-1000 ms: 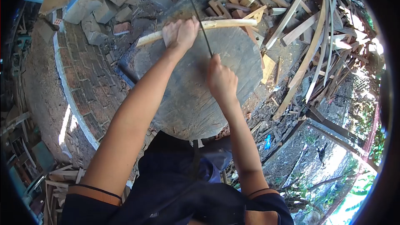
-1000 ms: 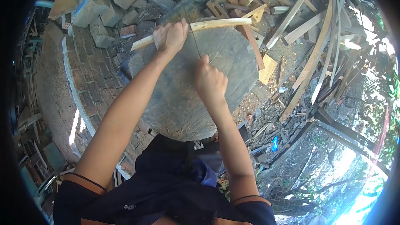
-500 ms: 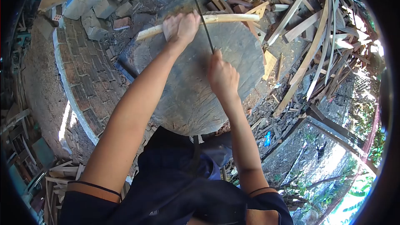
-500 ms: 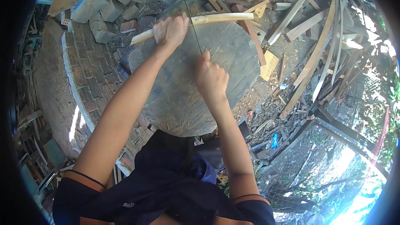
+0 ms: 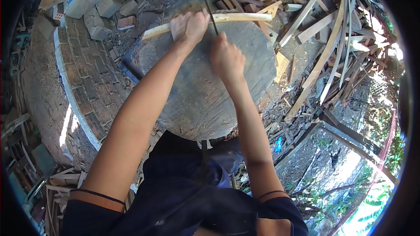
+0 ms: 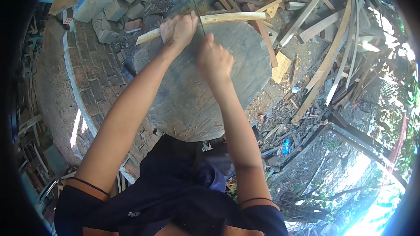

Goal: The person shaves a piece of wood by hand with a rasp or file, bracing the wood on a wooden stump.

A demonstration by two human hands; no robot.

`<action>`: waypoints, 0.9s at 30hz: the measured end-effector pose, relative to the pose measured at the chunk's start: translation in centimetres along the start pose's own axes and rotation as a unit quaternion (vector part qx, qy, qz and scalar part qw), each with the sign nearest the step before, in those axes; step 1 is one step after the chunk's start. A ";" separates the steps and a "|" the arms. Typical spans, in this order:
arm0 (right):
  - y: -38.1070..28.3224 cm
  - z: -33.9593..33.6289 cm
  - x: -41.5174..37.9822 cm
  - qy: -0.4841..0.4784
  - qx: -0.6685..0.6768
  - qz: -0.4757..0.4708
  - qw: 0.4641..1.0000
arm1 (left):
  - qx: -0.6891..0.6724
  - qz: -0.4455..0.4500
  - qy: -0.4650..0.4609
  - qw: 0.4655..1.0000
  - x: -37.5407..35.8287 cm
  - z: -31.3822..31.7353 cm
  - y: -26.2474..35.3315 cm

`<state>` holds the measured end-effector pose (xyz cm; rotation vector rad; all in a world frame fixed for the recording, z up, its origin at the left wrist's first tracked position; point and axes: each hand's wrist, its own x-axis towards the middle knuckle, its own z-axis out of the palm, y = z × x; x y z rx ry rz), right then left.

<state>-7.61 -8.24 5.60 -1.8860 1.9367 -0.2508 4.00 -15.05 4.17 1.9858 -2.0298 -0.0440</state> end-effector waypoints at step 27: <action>-0.2 -0.4 0.6 0.016 -0.011 -0.031 0.999 | 0.013 0.007 -0.005 1.000 -0.1 -0.2 0.2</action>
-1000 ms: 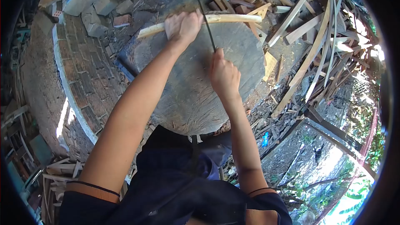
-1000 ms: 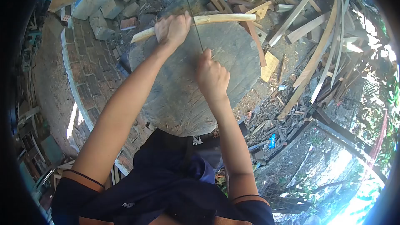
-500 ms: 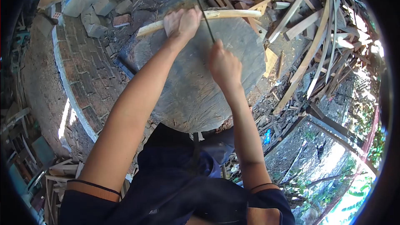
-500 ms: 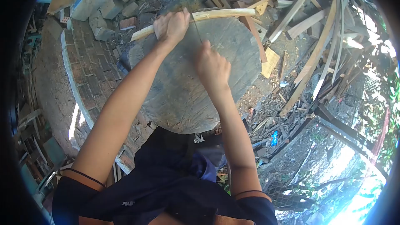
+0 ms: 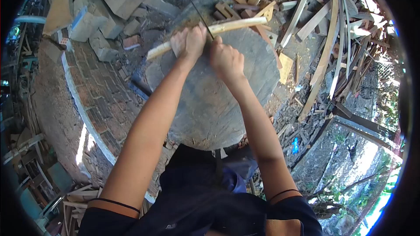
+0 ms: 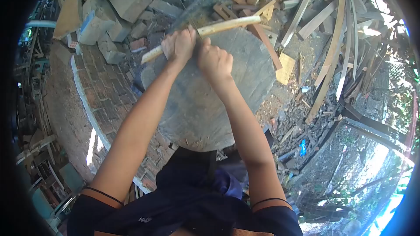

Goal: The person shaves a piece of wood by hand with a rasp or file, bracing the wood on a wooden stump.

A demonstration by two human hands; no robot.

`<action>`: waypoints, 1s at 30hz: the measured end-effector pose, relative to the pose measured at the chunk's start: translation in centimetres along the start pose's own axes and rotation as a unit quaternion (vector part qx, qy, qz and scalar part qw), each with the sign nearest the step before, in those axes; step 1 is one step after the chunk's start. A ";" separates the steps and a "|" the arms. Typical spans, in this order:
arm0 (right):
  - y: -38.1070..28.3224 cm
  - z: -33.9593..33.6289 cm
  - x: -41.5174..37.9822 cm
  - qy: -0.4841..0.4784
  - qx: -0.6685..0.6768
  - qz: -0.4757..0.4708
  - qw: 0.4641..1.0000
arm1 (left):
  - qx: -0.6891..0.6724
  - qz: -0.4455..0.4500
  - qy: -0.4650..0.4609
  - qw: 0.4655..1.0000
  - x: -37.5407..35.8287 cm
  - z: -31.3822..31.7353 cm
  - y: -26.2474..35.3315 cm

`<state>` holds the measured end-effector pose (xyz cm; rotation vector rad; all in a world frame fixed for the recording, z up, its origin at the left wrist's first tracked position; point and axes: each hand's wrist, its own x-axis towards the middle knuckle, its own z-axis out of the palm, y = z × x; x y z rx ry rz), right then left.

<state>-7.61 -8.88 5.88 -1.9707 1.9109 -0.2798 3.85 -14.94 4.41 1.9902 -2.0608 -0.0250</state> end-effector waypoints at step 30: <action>0.3 -0.5 -2.1 -0.002 0.004 0.020 1.000 | -0.016 0.004 0.009 1.000 0.3 0.0 -0.1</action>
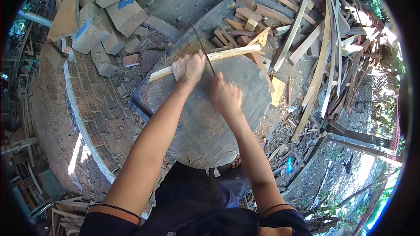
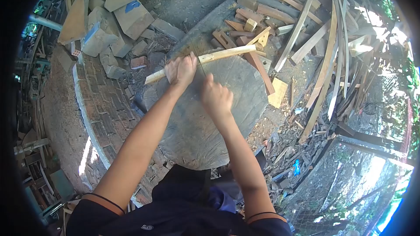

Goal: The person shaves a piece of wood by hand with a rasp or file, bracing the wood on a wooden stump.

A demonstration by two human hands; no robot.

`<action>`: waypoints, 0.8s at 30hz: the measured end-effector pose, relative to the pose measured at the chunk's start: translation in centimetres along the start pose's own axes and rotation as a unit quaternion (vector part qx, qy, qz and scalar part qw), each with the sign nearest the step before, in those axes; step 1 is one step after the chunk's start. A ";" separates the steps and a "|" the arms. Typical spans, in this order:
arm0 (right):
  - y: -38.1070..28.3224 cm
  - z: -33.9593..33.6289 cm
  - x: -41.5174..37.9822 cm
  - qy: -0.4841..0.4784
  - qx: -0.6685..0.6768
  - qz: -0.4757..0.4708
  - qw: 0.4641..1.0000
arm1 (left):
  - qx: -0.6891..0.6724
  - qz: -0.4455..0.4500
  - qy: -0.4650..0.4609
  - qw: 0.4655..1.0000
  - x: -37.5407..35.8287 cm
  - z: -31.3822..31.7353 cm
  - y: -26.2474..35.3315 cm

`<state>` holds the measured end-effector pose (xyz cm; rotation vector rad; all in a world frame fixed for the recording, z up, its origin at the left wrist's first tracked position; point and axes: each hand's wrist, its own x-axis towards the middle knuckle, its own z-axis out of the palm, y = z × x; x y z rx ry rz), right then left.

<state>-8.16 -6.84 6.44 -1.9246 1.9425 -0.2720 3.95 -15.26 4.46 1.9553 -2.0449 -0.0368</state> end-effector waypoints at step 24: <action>-0.2 0.4 0.8 0.014 0.007 -0.013 1.000 | 0.004 0.008 0.030 1.000 -0.3 0.5 -0.2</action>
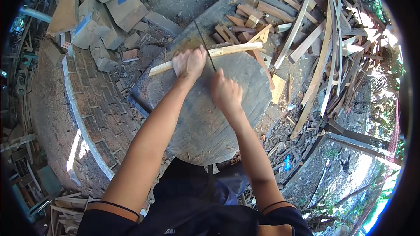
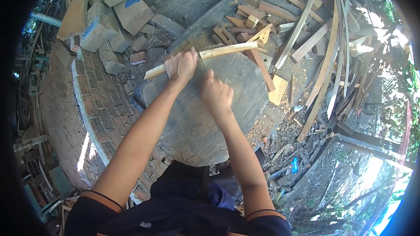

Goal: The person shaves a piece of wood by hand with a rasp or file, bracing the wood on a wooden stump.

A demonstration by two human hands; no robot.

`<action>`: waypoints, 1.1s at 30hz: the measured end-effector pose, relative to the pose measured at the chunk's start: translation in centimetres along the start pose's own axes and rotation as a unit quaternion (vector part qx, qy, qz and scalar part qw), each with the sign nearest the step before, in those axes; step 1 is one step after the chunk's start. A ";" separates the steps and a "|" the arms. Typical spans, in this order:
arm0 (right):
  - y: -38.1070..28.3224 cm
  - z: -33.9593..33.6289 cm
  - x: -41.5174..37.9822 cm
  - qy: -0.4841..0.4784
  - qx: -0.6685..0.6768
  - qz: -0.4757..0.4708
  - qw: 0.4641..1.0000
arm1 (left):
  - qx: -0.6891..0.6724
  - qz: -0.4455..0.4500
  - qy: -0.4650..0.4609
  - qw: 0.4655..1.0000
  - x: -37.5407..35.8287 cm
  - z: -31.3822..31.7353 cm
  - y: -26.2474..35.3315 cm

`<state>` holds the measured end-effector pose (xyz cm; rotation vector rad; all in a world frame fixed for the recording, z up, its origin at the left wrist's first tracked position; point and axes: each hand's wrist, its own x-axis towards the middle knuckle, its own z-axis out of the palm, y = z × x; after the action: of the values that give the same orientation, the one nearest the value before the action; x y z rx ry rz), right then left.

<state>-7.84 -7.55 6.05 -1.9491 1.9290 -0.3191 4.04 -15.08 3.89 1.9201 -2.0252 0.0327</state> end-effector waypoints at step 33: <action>-0.2 2.5 2.0 0.072 0.033 0.020 0.997 | -0.026 -0.032 -0.126 0.991 0.8 -0.1 -0.7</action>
<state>-6.55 -9.24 3.68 -1.8882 2.0176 -0.5177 4.75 -15.89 4.04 2.0432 -2.0931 -0.2889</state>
